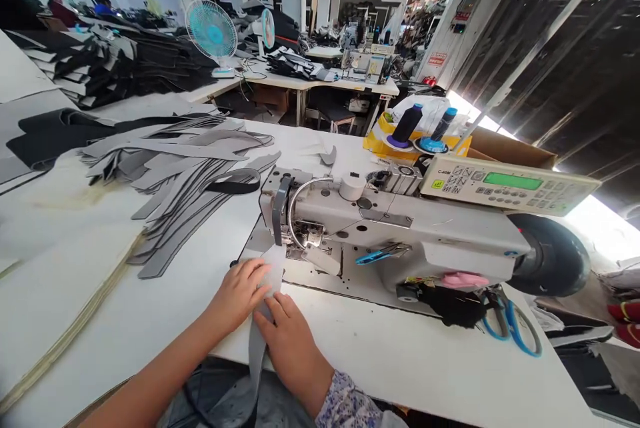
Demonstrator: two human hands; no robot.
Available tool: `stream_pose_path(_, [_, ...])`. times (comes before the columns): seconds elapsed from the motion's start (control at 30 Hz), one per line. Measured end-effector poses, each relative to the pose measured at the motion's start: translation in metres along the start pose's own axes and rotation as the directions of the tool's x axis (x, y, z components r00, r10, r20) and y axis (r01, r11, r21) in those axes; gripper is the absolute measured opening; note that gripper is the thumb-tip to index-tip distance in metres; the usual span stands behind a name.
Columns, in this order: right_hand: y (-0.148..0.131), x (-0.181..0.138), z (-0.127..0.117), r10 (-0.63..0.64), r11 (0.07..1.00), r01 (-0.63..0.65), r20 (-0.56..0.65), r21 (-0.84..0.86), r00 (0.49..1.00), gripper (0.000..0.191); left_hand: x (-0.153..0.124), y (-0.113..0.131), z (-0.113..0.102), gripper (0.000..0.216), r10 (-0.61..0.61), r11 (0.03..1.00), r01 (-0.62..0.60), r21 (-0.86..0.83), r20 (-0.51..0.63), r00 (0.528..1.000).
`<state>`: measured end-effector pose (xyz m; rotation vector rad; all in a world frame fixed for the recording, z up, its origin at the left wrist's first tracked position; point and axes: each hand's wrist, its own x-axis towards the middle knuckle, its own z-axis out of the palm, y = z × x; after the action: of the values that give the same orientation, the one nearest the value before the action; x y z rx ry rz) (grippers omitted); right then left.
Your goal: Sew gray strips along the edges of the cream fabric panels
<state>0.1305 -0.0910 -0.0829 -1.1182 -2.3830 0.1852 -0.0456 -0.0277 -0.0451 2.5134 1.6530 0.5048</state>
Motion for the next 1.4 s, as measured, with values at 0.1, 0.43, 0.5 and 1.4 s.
stream_pose_path(0.1, [0.001, -0.001, -0.001, 0.026, 1.0, -0.026, -0.026, 0.014, 0.999, 0.046, 0.016, 0.002, 0.02, 0.034, 0.02, 0.998, -0.016, 0.058, -0.063, 0.998])
stream_pose_path(0.43, [0.016, 0.024, 0.0, 0.08, 0.997, -0.08, -0.003, 0.003, 0.997, 0.048, 0.049, -0.004, 0.027, 0.033, 0.031, 0.997, -0.027, 0.077, -0.052, 0.998])
stream_pose_path(0.5, [0.017, 0.025, -0.001, 0.082, 0.997, -0.082, -0.003, -0.001, 0.997, 0.047, 0.051, -0.005, 0.027, 0.032, 0.037, 0.997, -0.033, 0.073, -0.052, 0.998])
stream_pose_path(1.4, [0.027, 0.041, 0.009, 0.095, 0.995, -0.095, 0.018, -0.025, 0.995, 0.066, 0.074, -0.022, 0.036, 0.023, 0.067, 0.997, -0.064, 0.04, -0.083, 0.994])
